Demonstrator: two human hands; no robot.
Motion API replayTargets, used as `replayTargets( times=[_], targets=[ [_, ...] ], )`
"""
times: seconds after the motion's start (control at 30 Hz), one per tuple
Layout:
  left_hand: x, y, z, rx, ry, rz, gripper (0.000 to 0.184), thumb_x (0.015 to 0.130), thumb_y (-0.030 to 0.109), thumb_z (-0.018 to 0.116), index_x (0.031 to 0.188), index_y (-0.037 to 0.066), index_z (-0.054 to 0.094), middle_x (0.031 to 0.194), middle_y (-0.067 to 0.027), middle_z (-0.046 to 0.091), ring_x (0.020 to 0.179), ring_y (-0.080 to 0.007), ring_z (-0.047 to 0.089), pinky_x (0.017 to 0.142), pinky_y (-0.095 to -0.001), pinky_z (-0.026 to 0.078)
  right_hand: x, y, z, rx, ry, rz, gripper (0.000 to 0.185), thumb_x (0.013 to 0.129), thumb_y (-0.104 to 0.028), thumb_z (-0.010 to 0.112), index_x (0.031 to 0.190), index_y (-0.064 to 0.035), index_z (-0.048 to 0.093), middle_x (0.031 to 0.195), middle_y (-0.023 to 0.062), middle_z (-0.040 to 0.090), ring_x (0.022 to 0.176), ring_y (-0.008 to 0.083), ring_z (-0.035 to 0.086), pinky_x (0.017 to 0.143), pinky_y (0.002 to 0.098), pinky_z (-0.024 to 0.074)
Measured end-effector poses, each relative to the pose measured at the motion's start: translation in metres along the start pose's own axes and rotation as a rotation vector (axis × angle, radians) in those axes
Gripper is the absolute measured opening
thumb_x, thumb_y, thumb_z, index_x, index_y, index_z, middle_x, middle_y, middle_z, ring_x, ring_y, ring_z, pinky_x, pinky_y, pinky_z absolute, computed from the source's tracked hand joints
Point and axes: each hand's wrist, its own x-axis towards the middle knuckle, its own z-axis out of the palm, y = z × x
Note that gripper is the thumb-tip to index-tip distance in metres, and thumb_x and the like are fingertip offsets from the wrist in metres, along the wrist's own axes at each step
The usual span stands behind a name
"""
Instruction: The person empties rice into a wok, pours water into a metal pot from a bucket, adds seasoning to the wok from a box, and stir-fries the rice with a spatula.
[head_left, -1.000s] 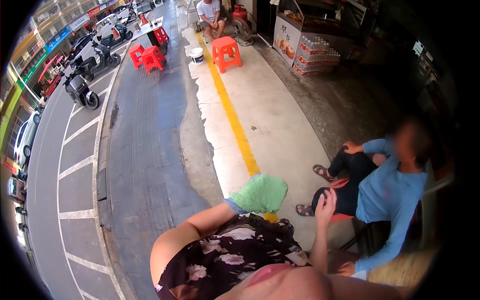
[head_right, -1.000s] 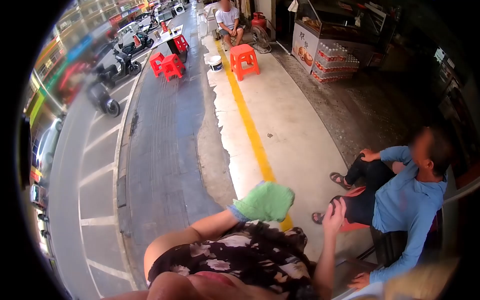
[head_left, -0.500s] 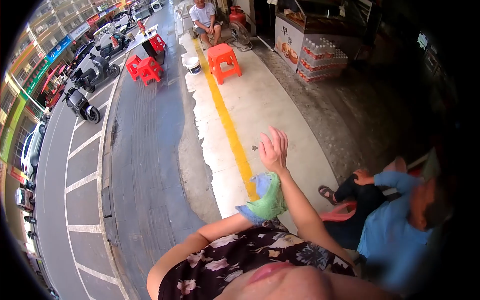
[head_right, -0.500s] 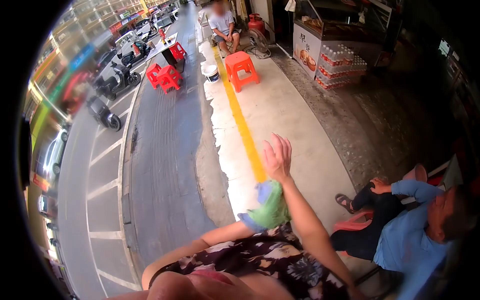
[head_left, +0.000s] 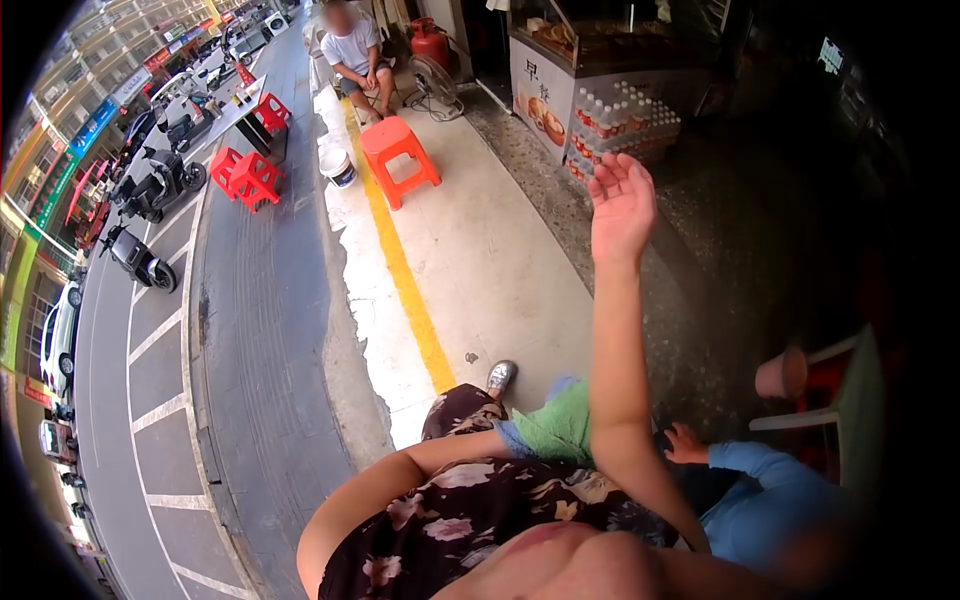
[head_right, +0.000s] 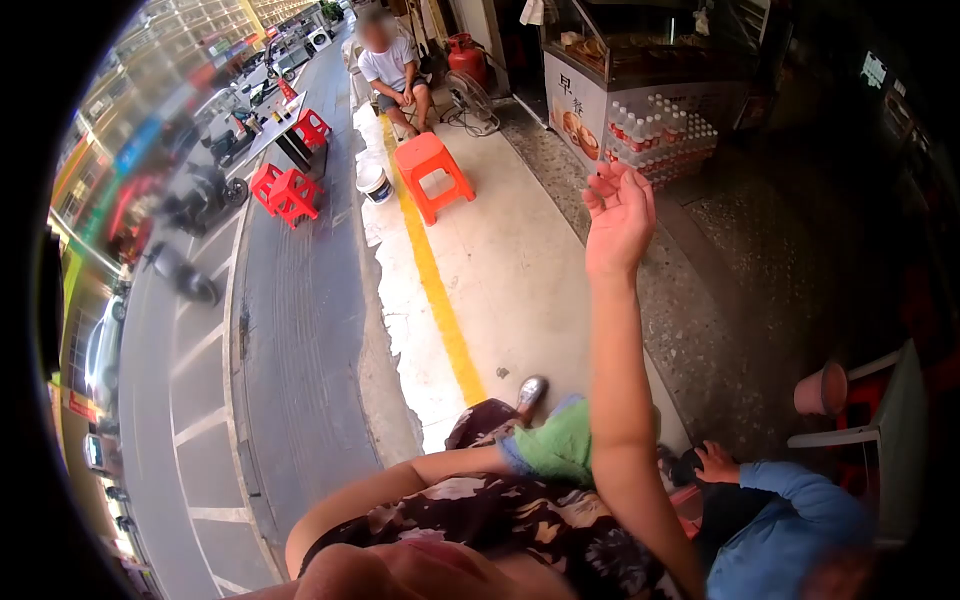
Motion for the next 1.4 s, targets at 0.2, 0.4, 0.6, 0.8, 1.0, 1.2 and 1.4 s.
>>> replayTargets(
  times=[0.2, 0.4, 0.6, 0.8, 1.0, 1.2, 1.4],
  targets=[
    [0.151, -0.109, -0.086, -0.452, 0.073, -0.016, 0.042, 0.097, 0.026, 0.037, 0.135, 0.007, 0.034, 0.135, -0.0094, 0.040, 0.119, -0.0230, 0.043, 0.102, -0.0360, 0.034, 0.117, 0.073, -0.026, 0.525, -0.374, 0.689, 0.031, 0.085, -0.032, 0.049, 0.100, -0.0055, 0.058, 0.093, 0.0086, 0.062, 0.080, 0.0201, 0.057, 0.068, 0.0322, 0.0446],
    [0.350, -0.149, -0.144, -1.548, -0.124, 0.006, 0.042, 0.096, 0.026, 0.037, 0.133, 0.008, 0.037, 0.134, -0.0085, 0.042, 0.117, -0.0235, 0.045, 0.101, -0.0370, 0.036, 0.233, 0.056, -0.158, 0.471, -0.434, 0.742, 0.052, 0.086, -0.041, 0.048, 0.121, -0.0028, 0.050, 0.114, 0.0147, 0.057, 0.097, 0.0246, 0.057, 0.080, 0.0384, 0.0464],
    [0.536, -0.186, -0.170, -1.794, -0.244, -0.074, 0.040, 0.095, 0.026, 0.039, 0.131, 0.008, 0.040, 0.130, -0.0079, 0.045, 0.113, -0.0238, 0.049, 0.097, -0.0379, 0.040, 0.319, -0.011, -0.299, 0.177, -0.231, 0.672, 0.057, 0.089, -0.041, 0.050, 0.131, -0.0034, 0.040, 0.123, 0.0178, 0.053, 0.108, 0.0266, 0.054, 0.090, 0.0396, 0.0440],
    [0.708, -0.239, -0.190, -1.395, -0.061, -0.346, 0.027, 0.086, 0.023, 0.046, 0.109, 0.009, 0.043, 0.106, -0.0060, 0.046, 0.094, -0.0222, 0.048, 0.082, -0.0355, 0.039, 0.431, -0.010, -0.527, -0.569, 0.208, 0.792, 0.037, 0.094, -0.026, 0.048, 0.126, -0.0095, 0.047, 0.118, 0.0059, 0.057, 0.103, 0.0192, 0.056, 0.084, 0.0333, 0.0452],
    [0.785, -0.272, -0.232, -0.856, 0.282, -0.387, 0.014, 0.075, 0.020, 0.052, 0.084, 0.011, 0.046, 0.081, -0.0037, 0.044, 0.075, -0.0204, 0.046, 0.067, -0.0325, 0.037, 0.633, 0.003, -0.549, -0.362, 0.118, 0.917, 0.032, 0.094, -0.026, 0.047, 0.121, -0.0102, 0.050, 0.110, 0.0055, 0.060, 0.093, 0.0186, 0.059, 0.077, 0.0325, 0.0466],
    [0.896, -0.307, -0.250, 1.434, 0.202, -0.034, 0.011, 0.065, 0.020, 0.054, 0.064, 0.010, 0.051, 0.063, -0.0050, 0.045, 0.055, -0.0204, 0.044, 0.050, -0.0345, 0.035, 0.885, 0.037, -0.550, -0.184, -0.251, 0.984, 0.032, 0.092, -0.025, 0.050, 0.119, -0.0085, 0.051, 0.107, 0.0083, 0.061, 0.094, 0.0201, 0.059, 0.078, 0.0328, 0.0474],
    [1.128, -0.395, -0.227, -1.016, 0.337, 0.023, 0.012, 0.080, 0.019, 0.055, 0.079, 0.006, 0.056, 0.073, -0.0052, 0.053, 0.064, -0.0187, 0.052, 0.055, -0.0325, 0.043, 1.076, 0.038, -0.658, -0.181, -0.152, 1.139, 0.031, 0.089, -0.032, 0.052, 0.113, -0.0126, 0.055, 0.106, 0.0060, 0.060, 0.095, 0.0222, 0.058, 0.078, 0.0323, 0.0472]
  ],
)
